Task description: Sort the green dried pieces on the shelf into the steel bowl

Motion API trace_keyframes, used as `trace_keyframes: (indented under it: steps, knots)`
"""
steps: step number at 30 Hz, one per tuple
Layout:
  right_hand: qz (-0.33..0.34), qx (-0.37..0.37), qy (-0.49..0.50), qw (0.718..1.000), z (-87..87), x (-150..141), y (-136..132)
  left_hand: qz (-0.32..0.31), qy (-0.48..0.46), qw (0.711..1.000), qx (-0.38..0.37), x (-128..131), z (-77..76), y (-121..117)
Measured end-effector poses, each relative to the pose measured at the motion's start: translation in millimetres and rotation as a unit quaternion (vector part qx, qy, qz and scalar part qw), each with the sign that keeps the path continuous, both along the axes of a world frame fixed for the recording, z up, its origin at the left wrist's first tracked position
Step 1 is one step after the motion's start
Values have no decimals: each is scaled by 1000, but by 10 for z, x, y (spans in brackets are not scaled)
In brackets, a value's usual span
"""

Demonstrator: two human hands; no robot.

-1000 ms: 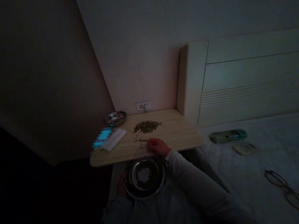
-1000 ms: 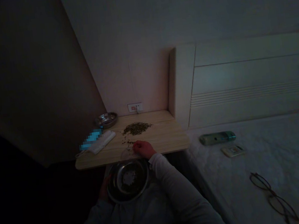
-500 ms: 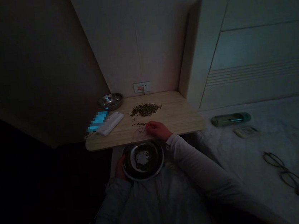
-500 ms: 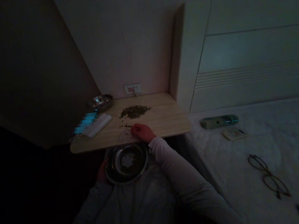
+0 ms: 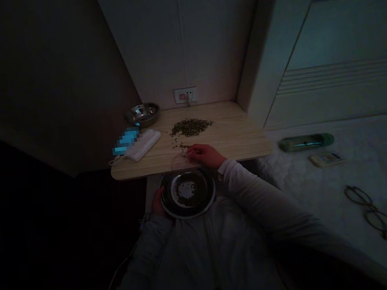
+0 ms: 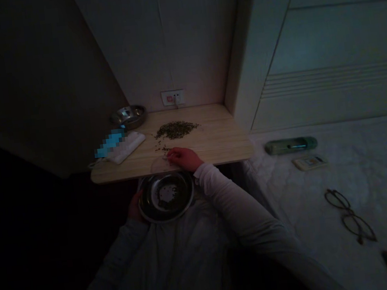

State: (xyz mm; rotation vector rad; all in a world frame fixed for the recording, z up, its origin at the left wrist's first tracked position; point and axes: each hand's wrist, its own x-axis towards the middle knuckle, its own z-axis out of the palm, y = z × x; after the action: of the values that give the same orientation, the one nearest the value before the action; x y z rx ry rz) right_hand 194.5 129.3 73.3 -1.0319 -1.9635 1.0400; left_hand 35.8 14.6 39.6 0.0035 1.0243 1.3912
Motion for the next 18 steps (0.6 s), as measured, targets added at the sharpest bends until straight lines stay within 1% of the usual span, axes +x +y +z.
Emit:
trace_keyframes:
  steps: [4, 6, 8, 11, 13, 18]
  knots:
    - [22, -37, 30, 999, -21, -5, 12, 14, 5, 1000, -21, -25, -20, 14]
    - [20, -52, 52, 997, -23, -7, 18, 18, 6, 999, -27, -36, -33, 18]
    - [11, -60, 79, 995, -14, -11, 24, 19, 4, 1000, -15, -43, -46, 18]
    - [-12, -65, 117, 991, 13, -16, 31, 4, -2, 1000, -4, -51, -56, 14]
    - [-34, -68, 139, 987, 31, -13, 35, 8, 7, 1000, -5, -53, -45, 11]
    - [-89, -74, 174, 978, 52, 9, 50, 22, 30, 999, -20, -33, 64, 7]
